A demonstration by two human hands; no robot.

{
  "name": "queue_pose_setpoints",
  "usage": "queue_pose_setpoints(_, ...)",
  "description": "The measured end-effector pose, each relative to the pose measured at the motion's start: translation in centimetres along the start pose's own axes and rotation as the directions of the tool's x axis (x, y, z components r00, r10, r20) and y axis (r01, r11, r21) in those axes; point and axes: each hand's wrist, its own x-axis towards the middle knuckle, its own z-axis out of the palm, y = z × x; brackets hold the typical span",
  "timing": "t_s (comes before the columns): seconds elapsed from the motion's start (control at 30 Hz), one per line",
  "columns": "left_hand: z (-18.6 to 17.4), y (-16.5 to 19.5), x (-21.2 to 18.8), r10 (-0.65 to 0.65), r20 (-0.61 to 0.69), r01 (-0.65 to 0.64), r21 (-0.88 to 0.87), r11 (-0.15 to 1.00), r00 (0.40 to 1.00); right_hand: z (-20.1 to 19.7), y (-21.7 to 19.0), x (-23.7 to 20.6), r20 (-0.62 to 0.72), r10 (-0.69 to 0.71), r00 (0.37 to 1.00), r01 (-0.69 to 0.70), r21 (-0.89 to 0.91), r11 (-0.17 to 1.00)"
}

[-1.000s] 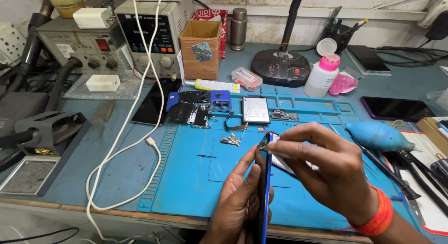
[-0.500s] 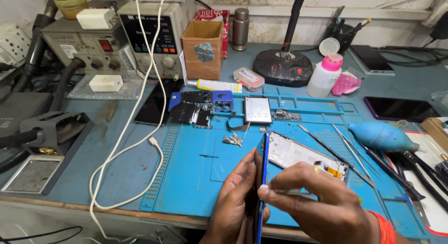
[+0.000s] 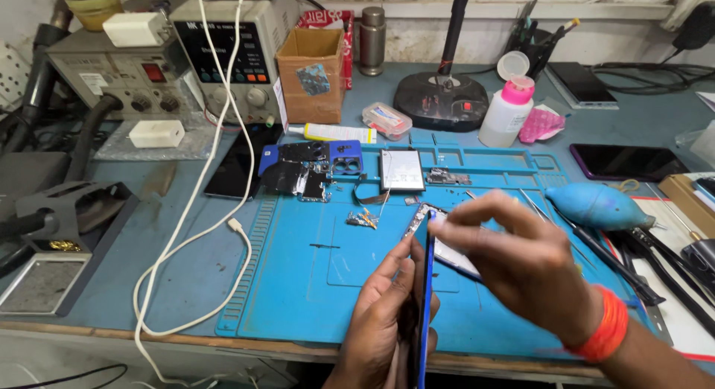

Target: The person repairs a disassembled smartphone at a workbench. They hold the phone frame and use a pry tool and tweezers to remove adhesive residue and small components from the frame, reposition the phone repeatedly, and work on a second phone chassis lying on the mat.

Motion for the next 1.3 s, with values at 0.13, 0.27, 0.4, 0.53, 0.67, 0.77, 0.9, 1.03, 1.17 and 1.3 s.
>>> queue_pose_setpoints(0.13, -0.6, 0.4, 0.1, 0.013, -0.15, -0.001, 0.082, 0.997, 0.989, -0.1, -0.1, -0.6, 0.06, -0.207, 0.977, 0.201, 0.094, 0.975)
queue_pose_setpoints(0.27, -1.0, -0.4, 0.2, 0.063, 0.101, -0.059, -0.041, 0.997, 0.993, -0.1, 0.7, -0.8, 0.04, -0.019, 0.999, 0.018, 0.009, 1.0)
queue_pose_setpoints(0.4, -1.0, 0.1, 1.0, 0.164, -0.027, -0.165, -0.039, 0.986, 0.986, -0.7, 0.3, -1.6, 0.134, -0.293, 0.947, 0.27, 0.167, 0.948)
queue_pose_setpoints(0.53, -0.2, 1.7, 1.3, 0.387, -0.25, -0.348, 0.188, 0.919, 0.887, -3.2, 2.7, -2.7, 0.105, 0.095, 0.99, -0.09, -0.056, 0.994)
queue_pose_setpoints(0.67, 0.2, 4.3, 0.9, 0.436, -0.116, -0.437, 0.021, 0.899, 0.892, -7.4, 8.6, -4.5, -0.022, 0.552, 0.833, -0.523, -0.355, 0.775)
queue_pose_setpoints(0.77, 0.4, 4.8, 1.3, 0.486, -0.177, -0.47, 0.126, 0.874, 0.856, -9.1, 11.8, -6.0, -0.04, 0.6, 0.799, -0.457, -0.689, 0.563)
queue_pose_setpoints(0.9, 0.2, 4.0, 1.3, 0.532, -0.21, -0.486, 0.234, 0.842, 0.82, -9.3, 12.4, -6.2, -0.031, 0.565, 0.825, -0.236, -0.926, 0.294)
queue_pose_setpoints(1.03, -0.1, 3.6, 1.3, 0.649, -0.097, -0.586, 0.344, 0.733, 0.755, -7.5, 10.2, -5.2, 0.002, 0.29, 0.957, -0.1, -0.937, 0.334)
queue_pose_setpoints(1.17, -0.1, 3.4, 1.7, 0.639, -0.142, -0.594, 0.26, 0.761, 0.756, -5.2, 9.6, -3.8, 0.093, 0.622, 0.778, -0.282, -0.832, 0.477)
queue_pose_setpoints(1.3, -0.3, 2.6, 1.4, 0.726, -0.008, -0.714, 0.169, 0.679, 0.688, -3.7, 10.9, -3.2, 0.18, 0.82, 0.544, -0.387, -0.813, 0.435)
